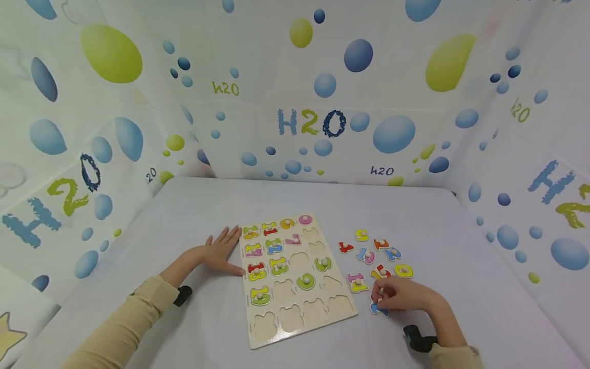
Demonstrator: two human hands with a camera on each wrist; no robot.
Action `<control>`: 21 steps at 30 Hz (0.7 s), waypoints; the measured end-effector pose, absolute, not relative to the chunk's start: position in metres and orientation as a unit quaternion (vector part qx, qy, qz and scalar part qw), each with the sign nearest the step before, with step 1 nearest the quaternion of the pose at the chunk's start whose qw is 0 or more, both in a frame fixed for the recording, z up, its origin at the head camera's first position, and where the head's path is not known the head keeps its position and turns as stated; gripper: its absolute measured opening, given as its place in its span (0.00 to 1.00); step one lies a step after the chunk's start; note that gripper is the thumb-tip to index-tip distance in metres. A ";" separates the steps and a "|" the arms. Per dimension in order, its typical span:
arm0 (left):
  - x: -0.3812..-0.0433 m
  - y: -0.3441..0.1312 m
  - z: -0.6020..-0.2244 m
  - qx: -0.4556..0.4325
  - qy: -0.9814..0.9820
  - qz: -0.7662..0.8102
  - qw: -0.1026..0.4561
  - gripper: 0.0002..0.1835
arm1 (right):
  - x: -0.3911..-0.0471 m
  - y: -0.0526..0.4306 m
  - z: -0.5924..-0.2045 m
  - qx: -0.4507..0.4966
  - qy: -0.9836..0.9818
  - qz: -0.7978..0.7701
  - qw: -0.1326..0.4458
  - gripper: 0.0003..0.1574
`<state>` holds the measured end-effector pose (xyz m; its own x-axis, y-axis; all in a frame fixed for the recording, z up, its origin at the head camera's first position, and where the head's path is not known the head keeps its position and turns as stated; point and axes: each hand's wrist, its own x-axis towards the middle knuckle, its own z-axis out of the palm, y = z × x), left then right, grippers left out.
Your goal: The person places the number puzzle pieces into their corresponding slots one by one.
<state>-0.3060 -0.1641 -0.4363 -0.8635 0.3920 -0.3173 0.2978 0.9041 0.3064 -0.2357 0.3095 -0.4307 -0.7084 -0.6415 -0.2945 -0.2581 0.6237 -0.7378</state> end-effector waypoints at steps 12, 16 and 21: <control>-0.318 -0.169 -0.458 0.185 0.959 0.113 0.180 0.69 | -0.235 0.302 -0.423 -0.271 0.881 -0.298 0.250 0.05; -0.319 -0.170 -0.458 0.186 0.959 0.110 0.183 0.69 | -0.234 0.301 -0.429 -0.268 0.867 -0.347 0.237 0.06; -0.318 -0.169 -0.453 0.184 0.958 0.105 0.191 0.68 | -0.233 0.277 -0.435 -0.263 0.828 -0.449 0.209 0.08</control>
